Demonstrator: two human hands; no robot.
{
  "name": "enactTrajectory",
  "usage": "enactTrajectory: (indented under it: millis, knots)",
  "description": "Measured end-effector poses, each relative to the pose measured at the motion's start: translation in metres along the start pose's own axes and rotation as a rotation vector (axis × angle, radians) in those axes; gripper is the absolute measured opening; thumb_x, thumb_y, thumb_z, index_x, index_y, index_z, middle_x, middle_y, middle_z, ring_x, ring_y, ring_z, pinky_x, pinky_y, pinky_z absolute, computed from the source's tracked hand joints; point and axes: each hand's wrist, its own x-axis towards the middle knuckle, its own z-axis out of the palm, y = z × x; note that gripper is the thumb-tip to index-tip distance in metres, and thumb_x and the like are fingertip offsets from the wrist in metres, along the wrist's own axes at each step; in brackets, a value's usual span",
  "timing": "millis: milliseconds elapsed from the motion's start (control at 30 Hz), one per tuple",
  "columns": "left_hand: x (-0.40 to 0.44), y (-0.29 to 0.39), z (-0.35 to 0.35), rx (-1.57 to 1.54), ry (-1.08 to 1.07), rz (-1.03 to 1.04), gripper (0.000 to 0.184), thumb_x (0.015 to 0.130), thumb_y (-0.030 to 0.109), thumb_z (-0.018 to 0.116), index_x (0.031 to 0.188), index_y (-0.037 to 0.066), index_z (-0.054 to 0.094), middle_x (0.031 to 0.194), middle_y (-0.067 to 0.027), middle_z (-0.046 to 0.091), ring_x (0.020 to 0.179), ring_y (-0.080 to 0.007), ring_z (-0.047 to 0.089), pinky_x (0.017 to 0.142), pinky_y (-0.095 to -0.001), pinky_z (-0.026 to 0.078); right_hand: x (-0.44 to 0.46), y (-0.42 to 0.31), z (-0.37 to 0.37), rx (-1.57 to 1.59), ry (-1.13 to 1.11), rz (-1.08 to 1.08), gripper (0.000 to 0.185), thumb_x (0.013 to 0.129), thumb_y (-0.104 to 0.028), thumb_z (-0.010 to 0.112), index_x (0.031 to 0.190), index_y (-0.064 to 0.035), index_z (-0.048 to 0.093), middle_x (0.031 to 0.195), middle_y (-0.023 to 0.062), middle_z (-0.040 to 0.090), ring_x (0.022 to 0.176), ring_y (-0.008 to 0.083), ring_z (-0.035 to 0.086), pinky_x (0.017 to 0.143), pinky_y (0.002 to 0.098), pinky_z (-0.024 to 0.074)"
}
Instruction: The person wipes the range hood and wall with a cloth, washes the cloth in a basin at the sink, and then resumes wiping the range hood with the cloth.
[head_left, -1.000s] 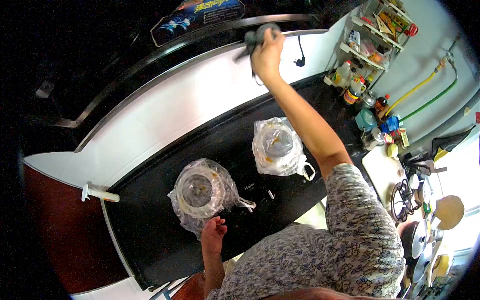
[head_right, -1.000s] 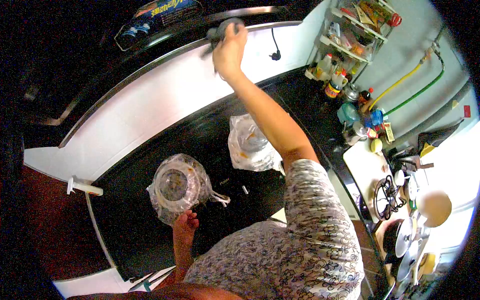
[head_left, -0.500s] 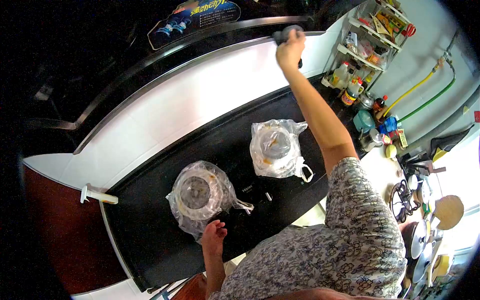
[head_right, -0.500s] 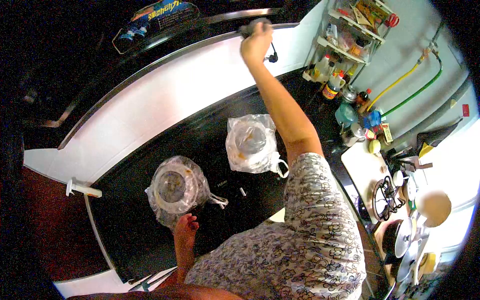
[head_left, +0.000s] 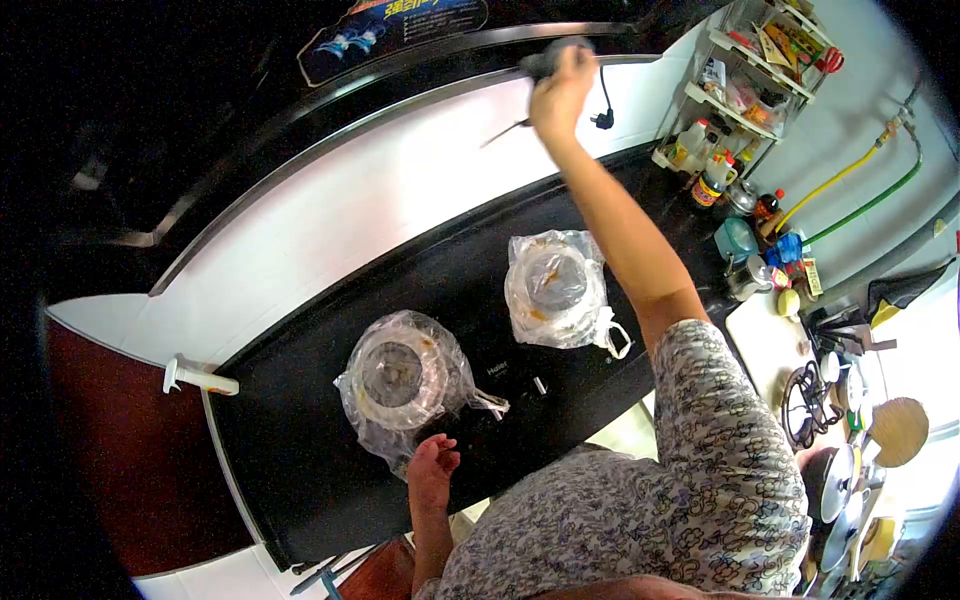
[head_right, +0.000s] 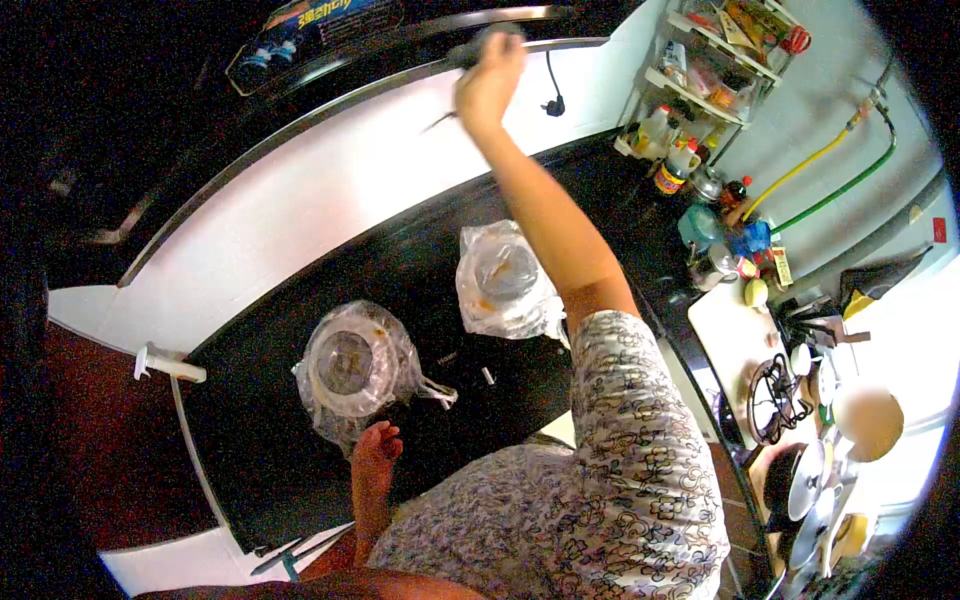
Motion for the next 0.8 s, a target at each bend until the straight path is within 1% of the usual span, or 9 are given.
enactTrajectory:
  millis: [100, 167, 200, 233, 300, 433, 600, 733, 800]
  knots:
    - [-0.003, -0.001, -0.007, -0.024, 0.039, 0.031, 0.026, 0.086, 0.021, 0.053, 0.102, 0.001, 0.055, 0.092, -0.0113, 0.062, 0.074, -0.0195, 0.061, 0.066, -0.0306, 0.051, 0.032, 0.041, 0.013, 0.161, 0.037, 0.49, 0.041, 0.074, 0.005, 0.047, 0.115, 0.0087, 0.042, 0.12, 0.0286, 0.037, 0.103, 0.0423, 0.044, 0.093, 0.04, 0.0354]
    - [-0.006, -0.002, -0.008, -0.044, 0.042, 0.035, 0.025, 0.087, 0.021, 0.053, 0.102, 0.001, 0.055, 0.092, -0.0114, 0.062, 0.074, -0.0195, 0.061, 0.066, -0.0306, 0.051, 0.03, 0.009, 0.009, -0.03, -0.041, 0.447, 0.04, 0.078, 0.003, 0.045, 0.117, 0.0103, 0.038, 0.124, 0.028, 0.034, 0.107, 0.041, 0.04, 0.095, 0.0385, 0.0337]
    - [-0.01, -0.002, -0.007, -0.047, 0.041, 0.035, 0.025, 0.087, 0.021, 0.053, 0.102, 0.001, 0.055, 0.092, -0.0113, 0.062, 0.074, -0.0194, 0.061, 0.067, -0.0306, 0.051, 0.017, -0.009, 0.024, 0.315, 0.117, 0.567, 0.039, 0.082, 0.002, 0.041, 0.12, 0.0097, 0.035, 0.127, 0.0272, 0.031, 0.112, 0.0401, 0.035, 0.097, 0.039, 0.0308]
    - [-0.013, -0.002, -0.008, -0.05, 0.041, 0.037, 0.025, 0.087, 0.021, 0.052, 0.102, 0.001, 0.055, 0.092, -0.0112, 0.062, 0.074, -0.0193, 0.061, 0.067, -0.0306, 0.051, 0.001, -0.034, 0.028, 0.313, 0.122, 0.53, 0.04, 0.083, 0.001, 0.04, 0.122, 0.0082, 0.032, 0.127, 0.0263, 0.031, 0.115, 0.0395, 0.03, 0.098, 0.0398, 0.0278]
    - [-0.014, -0.004, -0.016, -0.073, 0.016, -0.003, 0.025, 0.087, 0.021, 0.052, 0.102, 0.001, 0.055, 0.092, -0.011, 0.061, 0.075, -0.0191, 0.061, 0.067, -0.0306, 0.051, -0.044, -0.078, 0.045, 0.144, 0.059, 0.126, 0.046, 0.074, 0.008, 0.042, 0.12, 0.0095, 0.033, 0.127, 0.0318, 0.028, 0.116, 0.0444, 0.029, 0.101, 0.0444, 0.0226]
    - [-0.012, 0.0, -0.024, 0.001, 0.058, 0.039, 0.025, 0.087, 0.021, 0.052, 0.102, 0.001, 0.055, 0.091, -0.011, 0.061, 0.076, -0.0188, 0.061, 0.068, -0.0309, 0.051, -0.077, -0.14, 0.024, 0.224, -0.146, -0.033, 0.052, 0.067, 0.01, 0.047, 0.119, 0.0073, 0.036, 0.123, 0.0328, 0.031, 0.113, 0.0416, 0.035, 0.096, 0.0448, 0.0287]
    - [-0.026, 0.014, -0.018, -0.079, 0.113, 0.083, 0.023, 0.088, 0.02, 0.051, 0.101, 0.001, 0.055, 0.091, -0.0111, 0.061, 0.075, -0.0185, 0.06, 0.066, -0.0304, 0.051, -0.037, -0.084, 0.018, 0.236, -0.037, 0.154, 0.032, 0.071, 0.009, 0.046, 0.103, 0.0062, 0.047, 0.11, 0.0279, 0.041, 0.095, 0.038, 0.044, 0.086, 0.0426, 0.037]
    - [-0.022, 0.001, -0.045, -0.093, 0.037, 0.001, 0.022, 0.089, 0.019, 0.05, 0.101, 0.001, 0.055, 0.09, -0.0106, 0.061, 0.074, -0.0183, 0.06, 0.066, -0.0299, 0.05, -0.064, -0.124, 0.016, 0.116, -0.189, -0.031, 0.046, 0.066, 0.01, 0.046, 0.112, 0.0066, 0.045, 0.119, 0.0315, 0.036, 0.104, 0.0437, 0.04, 0.093, 0.0436, 0.0322]
    - [-0.025, 0.006, -0.039, -0.106, 0.037, 0.02, 0.021, 0.089, 0.019, 0.05, 0.1, 0.002, 0.055, 0.09, -0.0102, 0.061, 0.075, -0.0182, 0.06, 0.066, -0.0298, 0.05, -0.072, -0.138, 0.013, 0.33, -0.272, 0.091, 0.042, 0.075, 0.003, 0.045, 0.116, 0.0069, 0.041, 0.125, 0.0313, 0.033, 0.112, 0.0442, 0.036, 0.099, 0.0427, 0.0269]
